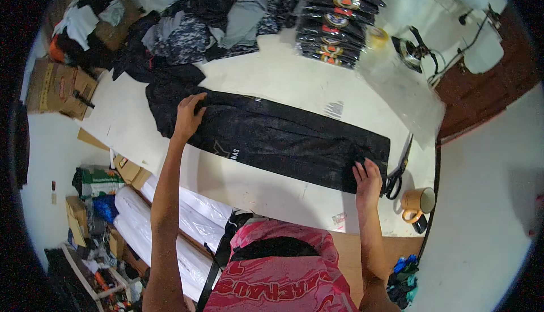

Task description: Trim and cut the excess fabric and labels from a garment using scissors.

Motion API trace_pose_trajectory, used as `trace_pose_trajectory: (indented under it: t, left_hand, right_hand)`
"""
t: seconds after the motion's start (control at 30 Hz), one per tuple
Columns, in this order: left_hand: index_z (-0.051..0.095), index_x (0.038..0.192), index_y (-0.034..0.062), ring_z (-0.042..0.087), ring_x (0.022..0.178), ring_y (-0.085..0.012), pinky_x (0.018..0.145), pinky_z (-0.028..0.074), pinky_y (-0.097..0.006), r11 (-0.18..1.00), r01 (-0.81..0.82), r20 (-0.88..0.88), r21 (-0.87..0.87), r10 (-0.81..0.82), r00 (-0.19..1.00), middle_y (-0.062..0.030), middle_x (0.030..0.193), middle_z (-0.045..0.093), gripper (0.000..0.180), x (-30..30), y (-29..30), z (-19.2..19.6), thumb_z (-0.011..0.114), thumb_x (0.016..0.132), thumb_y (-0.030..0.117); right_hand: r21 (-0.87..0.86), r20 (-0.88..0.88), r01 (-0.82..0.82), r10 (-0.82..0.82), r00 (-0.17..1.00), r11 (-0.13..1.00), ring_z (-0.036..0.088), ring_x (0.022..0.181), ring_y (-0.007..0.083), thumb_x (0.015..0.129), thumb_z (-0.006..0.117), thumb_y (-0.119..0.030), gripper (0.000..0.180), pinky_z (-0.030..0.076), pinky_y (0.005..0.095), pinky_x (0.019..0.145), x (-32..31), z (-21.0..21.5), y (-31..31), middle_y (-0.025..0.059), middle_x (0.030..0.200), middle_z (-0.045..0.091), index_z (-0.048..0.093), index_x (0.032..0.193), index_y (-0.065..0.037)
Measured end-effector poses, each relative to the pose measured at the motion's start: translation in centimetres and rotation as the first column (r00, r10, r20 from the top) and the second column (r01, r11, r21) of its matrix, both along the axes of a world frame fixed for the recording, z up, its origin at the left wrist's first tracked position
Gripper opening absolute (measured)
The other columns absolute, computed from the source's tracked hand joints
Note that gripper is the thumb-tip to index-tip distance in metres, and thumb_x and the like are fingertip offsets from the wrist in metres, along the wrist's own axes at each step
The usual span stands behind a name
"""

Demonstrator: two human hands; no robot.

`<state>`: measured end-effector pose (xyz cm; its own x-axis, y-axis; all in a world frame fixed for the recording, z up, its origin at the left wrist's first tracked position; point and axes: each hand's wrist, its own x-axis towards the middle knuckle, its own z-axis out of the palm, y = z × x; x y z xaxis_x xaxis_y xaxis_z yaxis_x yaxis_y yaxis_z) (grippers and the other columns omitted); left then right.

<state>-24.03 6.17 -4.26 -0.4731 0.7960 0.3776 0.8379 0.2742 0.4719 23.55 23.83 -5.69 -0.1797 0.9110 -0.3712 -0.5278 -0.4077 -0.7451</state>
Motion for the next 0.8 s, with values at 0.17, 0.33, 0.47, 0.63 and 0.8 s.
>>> trace_pose_trajectory:
  t: [0.17, 0.33, 0.47, 0.63, 0.8]
  left_hand:
    - [0.064, 0.105, 0.0055, 0.054, 0.107, -0.0305, 0.096, 0.038, -0.043, 0.98, 0.095, -0.193, 0.174, -0.06, 0.979, -0.0096, 0.11, 0.061, 0.027, 6.9, 0.7, 0.3, 0.07, 0.078, 0.007]
    - [0.066, 0.086, 0.0065, 0.055, 0.098, -0.0258, 0.086, 0.04, -0.039, 0.938, 0.332, -0.137, 0.099, -0.318, 0.938, -0.0056, 0.098, 0.061, 0.02, 15.2, 0.9, 0.5, 0.077, 0.07, 0.012]
    - [0.067, 0.084, 0.0063, 0.054, 0.098, -0.0252, 0.087, 0.038, -0.04, 0.906, 0.421, -0.193, 0.052, -0.404, 0.894, -0.0047, 0.096, 0.06, 0.02, 17.9, 1.7, 0.3, 0.077, 0.069, 0.014]
    - [0.069, 0.088, 0.0054, 0.05, 0.104, -0.0259, 0.09, 0.037, -0.041, 0.954, 0.297, -0.228, -0.027, -0.295, 0.928, -0.0061, 0.103, 0.057, 0.019, 18.3, 2.0, -0.4, 0.074, 0.072, 0.013]
    - [0.068, 0.089, 0.0043, 0.05, 0.103, -0.0265, 0.09, 0.037, -0.041, 0.965, 0.261, -0.225, -0.024, -0.26, 0.939, -0.0072, 0.105, 0.057, 0.016, 18.3, 1.9, -0.8, 0.071, 0.075, 0.01]
  right_hand:
    - [0.346, 0.46, -0.128, -0.049, 0.886, 0.93, 0.063, 0.089, 0.0169, 0.088, 0.061, -0.004, 0.017, 0.048, 0.0284, 0.086, 2.5, 1.0, 1.3, 0.0071, 0.098, 0.064, 0.063, 0.105, -0.001]
    - [0.589, 0.785, -0.33, -0.426, 0.449, 0.738, 0.062, 0.08, 0.0163, 0.079, 0.075, -0.013, 0.033, 0.049, 0.0276, 0.074, 2.8, 1.5, 4.9, 0.0085, 0.094, 0.068, 0.064, 0.108, -0.001]
    - [0.648, 0.762, -0.403, -0.554, 0.336, 0.646, 0.063, 0.073, 0.019, 0.077, 0.075, -0.015, 0.031, 0.05, 0.029, 0.07, 1.6, 1.2, 8.4, 0.011, 0.088, 0.069, 0.067, 0.102, -0.001]
    - [0.446, 0.883, -0.517, -0.264, 0.388, 0.731, 0.067, 0.068, 0.0206, 0.076, 0.073, -0.012, 0.017, 0.052, 0.0302, 0.066, 1.1, 1.2, 10.5, 0.0132, 0.075, 0.069, 0.07, 0.09, -0.001]
    - [0.339, 0.909, -0.671, -0.414, 0.051, 0.66, 0.066, 0.09, 0.0302, 0.065, 0.07, -0.007, 0.03, 0.05, 0.0394, 0.082, 1.7, 1.6, 11.0, 0.0128, 0.093, 0.07, 0.071, 0.095, -0.009]
